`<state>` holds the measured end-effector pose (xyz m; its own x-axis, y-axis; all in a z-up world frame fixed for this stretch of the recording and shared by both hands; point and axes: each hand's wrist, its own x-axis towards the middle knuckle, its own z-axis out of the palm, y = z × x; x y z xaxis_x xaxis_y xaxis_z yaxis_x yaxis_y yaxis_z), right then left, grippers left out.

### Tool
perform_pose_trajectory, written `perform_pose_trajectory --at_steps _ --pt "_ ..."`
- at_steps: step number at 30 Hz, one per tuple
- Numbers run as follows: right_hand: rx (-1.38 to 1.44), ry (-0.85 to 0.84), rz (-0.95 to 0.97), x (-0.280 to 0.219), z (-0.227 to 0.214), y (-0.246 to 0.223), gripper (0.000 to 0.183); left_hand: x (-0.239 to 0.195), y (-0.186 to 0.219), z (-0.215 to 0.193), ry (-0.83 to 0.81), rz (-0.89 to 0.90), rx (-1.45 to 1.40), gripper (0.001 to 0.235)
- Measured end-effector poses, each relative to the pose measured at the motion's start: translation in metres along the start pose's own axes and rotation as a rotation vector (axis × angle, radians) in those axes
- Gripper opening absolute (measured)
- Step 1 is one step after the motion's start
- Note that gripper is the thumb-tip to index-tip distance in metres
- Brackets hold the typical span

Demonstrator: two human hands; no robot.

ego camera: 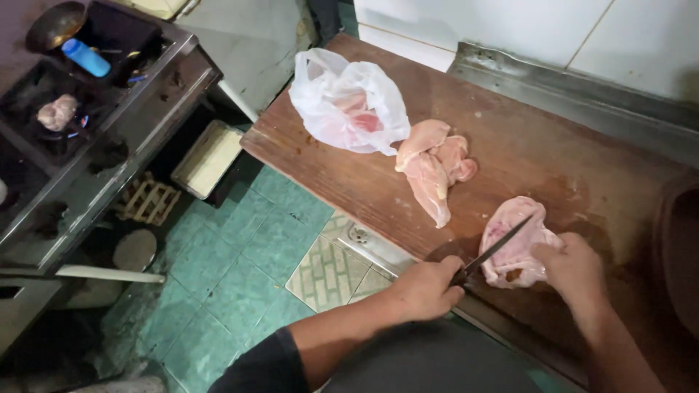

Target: Cutting chicken breast into fillets on a wooden cutting board.

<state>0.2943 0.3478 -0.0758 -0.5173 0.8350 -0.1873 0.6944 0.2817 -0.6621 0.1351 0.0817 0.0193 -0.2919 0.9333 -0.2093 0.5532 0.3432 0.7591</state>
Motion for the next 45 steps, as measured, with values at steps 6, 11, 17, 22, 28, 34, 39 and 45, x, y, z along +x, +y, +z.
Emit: perform_pose_trajectory --at_steps 6,11,17,22,28,34,39,45 --pt "0.072 0.087 -0.089 0.001 0.012 0.007 0.033 0.017 -0.015 0.014 0.051 0.106 0.047 0.039" --pt "0.279 0.064 -0.035 0.006 0.018 0.023 0.026 0.015 0.014 -0.006 -0.007 0.092 -0.003 0.071" --pt "0.502 0.031 0.013 0.009 0.021 0.014 0.029 0.021 0.013 -0.012 -0.084 0.067 0.106 0.073" --pt "0.433 0.094 -0.068 -0.011 0.007 0.006 0.031 0.022 0.023 -0.015 -0.067 0.105 0.063 0.07" --pt "0.627 0.1 -0.045 -0.005 0.024 0.017 0.02 0.042 0.02 -0.001 -0.074 0.151 0.126 0.066" --pt "0.615 0.132 -0.073 -0.005 0.025 0.02 0.023 0.032 0.037 -0.017 -0.115 0.12 0.164 0.066" --pt "0.577 0.152 -0.048 -0.005 0.022 0.012 0.026 0.041 0.043 -0.011 -0.073 0.106 0.203 0.063" --pt "0.649 0.141 -0.018 -0.007 0.026 0.018 0.025 0.013 0.046 -0.028 -0.213 0.017 0.239 0.065"
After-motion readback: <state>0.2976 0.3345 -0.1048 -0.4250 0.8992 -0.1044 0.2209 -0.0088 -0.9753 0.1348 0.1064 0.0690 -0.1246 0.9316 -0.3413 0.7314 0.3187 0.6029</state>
